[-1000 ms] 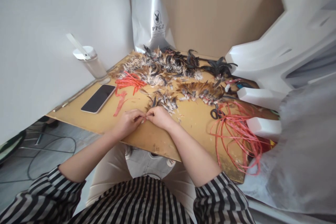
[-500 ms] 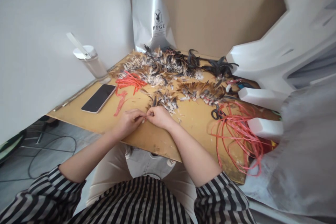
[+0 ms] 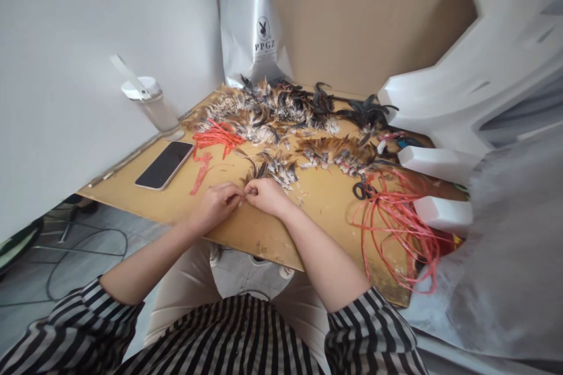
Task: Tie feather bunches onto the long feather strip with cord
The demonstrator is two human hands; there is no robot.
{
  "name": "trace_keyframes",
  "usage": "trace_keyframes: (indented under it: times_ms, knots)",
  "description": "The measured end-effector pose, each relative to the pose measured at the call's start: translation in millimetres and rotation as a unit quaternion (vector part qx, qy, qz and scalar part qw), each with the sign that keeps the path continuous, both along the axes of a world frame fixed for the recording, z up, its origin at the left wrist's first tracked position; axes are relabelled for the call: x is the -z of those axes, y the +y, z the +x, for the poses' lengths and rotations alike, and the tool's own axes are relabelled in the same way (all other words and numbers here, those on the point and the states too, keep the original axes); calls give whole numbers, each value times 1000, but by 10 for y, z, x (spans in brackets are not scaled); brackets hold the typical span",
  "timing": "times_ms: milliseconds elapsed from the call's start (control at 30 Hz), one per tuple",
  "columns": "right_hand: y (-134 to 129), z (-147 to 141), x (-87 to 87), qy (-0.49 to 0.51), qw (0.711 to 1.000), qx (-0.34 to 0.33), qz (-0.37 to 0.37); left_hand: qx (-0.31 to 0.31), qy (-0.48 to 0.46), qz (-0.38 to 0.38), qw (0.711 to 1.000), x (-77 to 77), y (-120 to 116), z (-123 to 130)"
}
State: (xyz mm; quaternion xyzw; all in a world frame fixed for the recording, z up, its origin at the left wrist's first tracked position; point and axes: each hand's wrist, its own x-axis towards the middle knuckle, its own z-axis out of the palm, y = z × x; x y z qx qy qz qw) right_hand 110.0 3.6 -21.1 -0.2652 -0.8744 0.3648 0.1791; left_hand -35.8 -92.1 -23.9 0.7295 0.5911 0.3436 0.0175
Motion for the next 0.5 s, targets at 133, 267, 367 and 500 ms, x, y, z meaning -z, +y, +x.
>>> trace_keyframes:
  times_ms: [133,267,367,500]
  knots:
    - [-3,0,-2,3,1000,1,-5,8,-13,8,1000,14,-9,-25]
    - [-19,5,-20,8,1000,16,-2,31,-21,6,999,-11,-50,-43]
    - [-26,12,-36,10,1000,25,-4,33,-17,5,999,-22,-81,-56]
    - [-29,20,-53,7,1000,25,-8,31,-8,3,999,-4,-96,-78]
